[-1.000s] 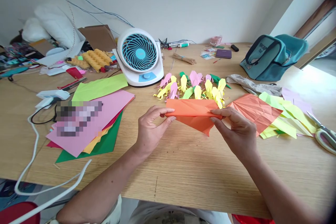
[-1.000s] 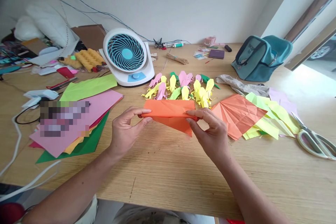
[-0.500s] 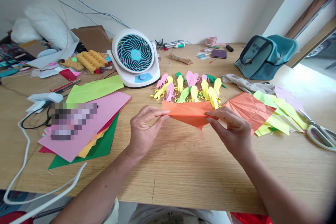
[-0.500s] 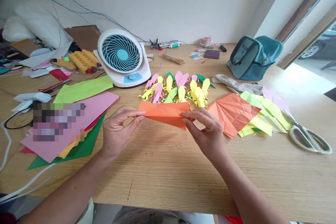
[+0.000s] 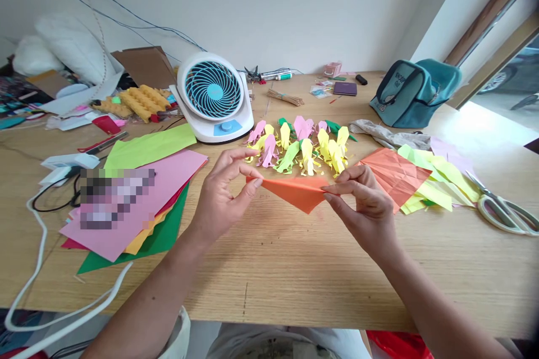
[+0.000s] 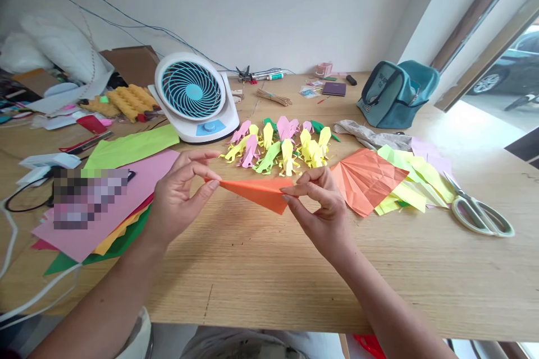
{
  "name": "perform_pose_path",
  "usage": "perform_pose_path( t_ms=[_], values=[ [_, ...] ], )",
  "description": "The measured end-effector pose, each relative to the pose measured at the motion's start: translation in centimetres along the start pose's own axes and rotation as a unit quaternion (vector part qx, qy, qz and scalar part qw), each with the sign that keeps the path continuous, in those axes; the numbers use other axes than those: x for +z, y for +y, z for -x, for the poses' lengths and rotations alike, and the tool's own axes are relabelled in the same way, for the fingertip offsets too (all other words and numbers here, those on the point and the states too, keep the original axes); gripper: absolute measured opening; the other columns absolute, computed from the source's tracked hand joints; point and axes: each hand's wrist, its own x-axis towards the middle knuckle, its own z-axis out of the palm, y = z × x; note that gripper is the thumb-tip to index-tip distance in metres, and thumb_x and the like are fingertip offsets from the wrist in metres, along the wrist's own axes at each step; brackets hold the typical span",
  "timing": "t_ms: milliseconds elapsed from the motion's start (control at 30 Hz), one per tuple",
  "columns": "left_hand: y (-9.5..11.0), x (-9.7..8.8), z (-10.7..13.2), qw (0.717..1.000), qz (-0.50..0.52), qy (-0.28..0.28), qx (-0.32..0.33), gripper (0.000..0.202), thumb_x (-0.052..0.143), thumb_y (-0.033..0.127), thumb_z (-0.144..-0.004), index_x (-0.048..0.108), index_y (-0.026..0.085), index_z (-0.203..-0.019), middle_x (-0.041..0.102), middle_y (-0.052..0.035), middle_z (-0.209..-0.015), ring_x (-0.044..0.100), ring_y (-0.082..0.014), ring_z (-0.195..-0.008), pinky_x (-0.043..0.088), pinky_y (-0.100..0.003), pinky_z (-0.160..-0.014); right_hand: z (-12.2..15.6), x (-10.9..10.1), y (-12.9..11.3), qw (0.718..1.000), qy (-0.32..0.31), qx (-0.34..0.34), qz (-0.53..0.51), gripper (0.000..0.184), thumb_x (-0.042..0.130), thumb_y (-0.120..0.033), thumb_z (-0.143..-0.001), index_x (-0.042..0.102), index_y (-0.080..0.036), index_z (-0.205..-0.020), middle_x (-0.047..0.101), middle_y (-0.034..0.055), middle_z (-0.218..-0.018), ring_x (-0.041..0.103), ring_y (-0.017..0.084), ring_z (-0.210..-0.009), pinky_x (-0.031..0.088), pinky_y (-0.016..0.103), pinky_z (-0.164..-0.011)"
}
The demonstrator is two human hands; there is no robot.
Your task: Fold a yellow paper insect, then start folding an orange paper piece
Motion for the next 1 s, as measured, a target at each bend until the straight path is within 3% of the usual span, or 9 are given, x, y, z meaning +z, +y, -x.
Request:
perform_pose_path(
  t_ms=[100, 200, 267, 367, 500, 600, 700, 867, 1000],
  values=[
    [1.5, -0.7, -0.6, 0.992, 0.099, -0.043, -0.07, 0.008, 0.061, 0.025, -0.09, 0.062, 0.018, -0.085, 0.069, -0.0044, -0.094, 0.065, -0.0174, -0.092, 0.052, -0.032, -0.087, 0.8, -0.4, -1.9, 0.999, -0.03, 0.035, -0.026, 0.005, 0.067, -0.018, -0.086, 0.068, -0.023, -0.085, 0.061, 0.0057, -0.106, 0.058, 0.02, -0.097, 0.047, 0.035, -0.083],
    [2.8, -1.5, -1.5, 0.982, 0.124, -0.066, -0.125, 0.013, 0.064, 0.029, -0.088, 0.062, 0.018, -0.082, 0.065, -0.0002, -0.077, 0.062, -0.0133, -0.071, 0.051, -0.025, -0.068, 2.6, -0.6, -4.0, 0.987, -0.077, 0.114, -0.084, 0.006, 0.061, -0.02, -0.091, 0.062, -0.023, -0.086, 0.061, 0.0009, -0.082, 0.056, 0.015, -0.077, 0.045, 0.029, -0.068],
    [3.1, -1.7, -2.2, 0.973, 0.124, -0.107, -0.163, 0.016, 0.066, 0.031, -0.085, 0.062, 0.017, -0.079, 0.063, 0.0008, -0.073, 0.059, -0.0117, -0.065, 0.048, -0.022, -0.061, 4.2, -0.5, -5.1, 0.98, -0.089, 0.149, -0.1, 0.004, 0.06, -0.021, -0.092, 0.06, -0.024, -0.094, 0.057, -0.0004, -0.079, 0.054, 0.014, -0.074, 0.045, 0.027, -0.065],
    [1.9, -0.9, -2.6, 0.949, 0.098, -0.216, -0.207, 0.019, 0.068, 0.033, -0.082, 0.064, 0.015, -0.077, 0.061, 0.0009, -0.07, 0.056, -0.0107, -0.063, 0.043, -0.02, -0.057, 7.0, 0.3, -5.8, 0.981, -0.098, 0.154, -0.06, 0.023, 0.056, -0.019, -0.094, 0.054, -0.025, -0.116, 0.055, -0.0013, -0.081, 0.054, 0.014, -0.075, 0.045, 0.028, -0.071],
    [-2.0, 2.5, -1.6, 0.904, 0.078, -0.356, -0.225, 0.02, 0.065, 0.034, -0.082, 0.066, 0.014, -0.077, 0.06, 0.0017, -0.066, 0.054, -0.0102, -0.061, 0.041, -0.021, -0.057, 10.2, 1.3, -5.3, 0.973, -0.18, 0.107, 0.095, 0.018, 0.051, -0.014, -0.095, 0.057, -0.022, -0.11, 0.063, 0.0002, -0.084, 0.056, 0.015, -0.076, 0.038, 0.032, -0.074],
    [-4.6, 5.5, -0.3, 0.897, 0.048, -0.384, -0.211, 0.019, 0.062, 0.032, -0.083, 0.069, 0.015, -0.08, 0.065, 0.0006, -0.071, 0.057, -0.0117, -0.066, 0.043, -0.022, -0.061, 11.5, 1.7, -4.6, 0.952, -0.223, 0.102, 0.182, 0.02, 0.05, -0.016, -0.095, 0.061, -0.02, -0.112, 0.065, 0.0024, -0.084, 0.056, 0.017, -0.077, 0.035, 0.034, -0.074],
    [-5.5, 7.7, 0.7, 0.912, -0.006, -0.369, -0.178, 0.014, 0.059, 0.025, -0.084, 0.07, 0.016, -0.081, 0.068, -0.0006, -0.076, 0.06, -0.0134, -0.069, 0.046, -0.024, -0.065, 12.0, 1.9, -4.1, 0.935, -0.248, 0.107, 0.229, 0.026, 0.05, -0.018, -0.096, 0.061, -0.018, -0.119, 0.065, 0.0037, -0.085, 0.056, 0.018, -0.078, 0.034, 0.034, -0.073],
    [-2.8, 8.1, 2.9, 0.952, -0.154, -0.265, -0.025, 0.025, 0.055, 0.014, -0.088, 0.066, 0.018, -0.11, 0.067, -0.0072, -0.109, 0.063, -0.0205, -0.103, 0.05, -0.037, -0.094, 11.9, 2.0, -3.8, 0.93, -0.252, 0.097, 0.251, 0.027, 0.051, -0.019, -0.096, 0.061, -0.016, -0.12, 0.064, 0.0044, -0.085, 0.055, 0.018, -0.076, 0.033, 0.034, -0.071],
    [-0.2, 7.3, 6.1, 0.926, -0.21, -0.311, 0.037, 0.035, 0.046, 0.013, -0.095, 0.056, 0.012, -0.129, 0.062, -0.0137, -0.127, 0.057, -0.0228, -0.12, 0.048, -0.04, -0.104, 11.7, 2.0, -3.7, 0.929, -0.252, 0.092, 0.254, 0.025, 0.053, -0.02, -0.095, 0.062, -0.017, -0.118, 0.061, 0.0034, -0.081, 0.053, 0.019, -0.074, 0.031, 0.034, -0.07]
  ],
)
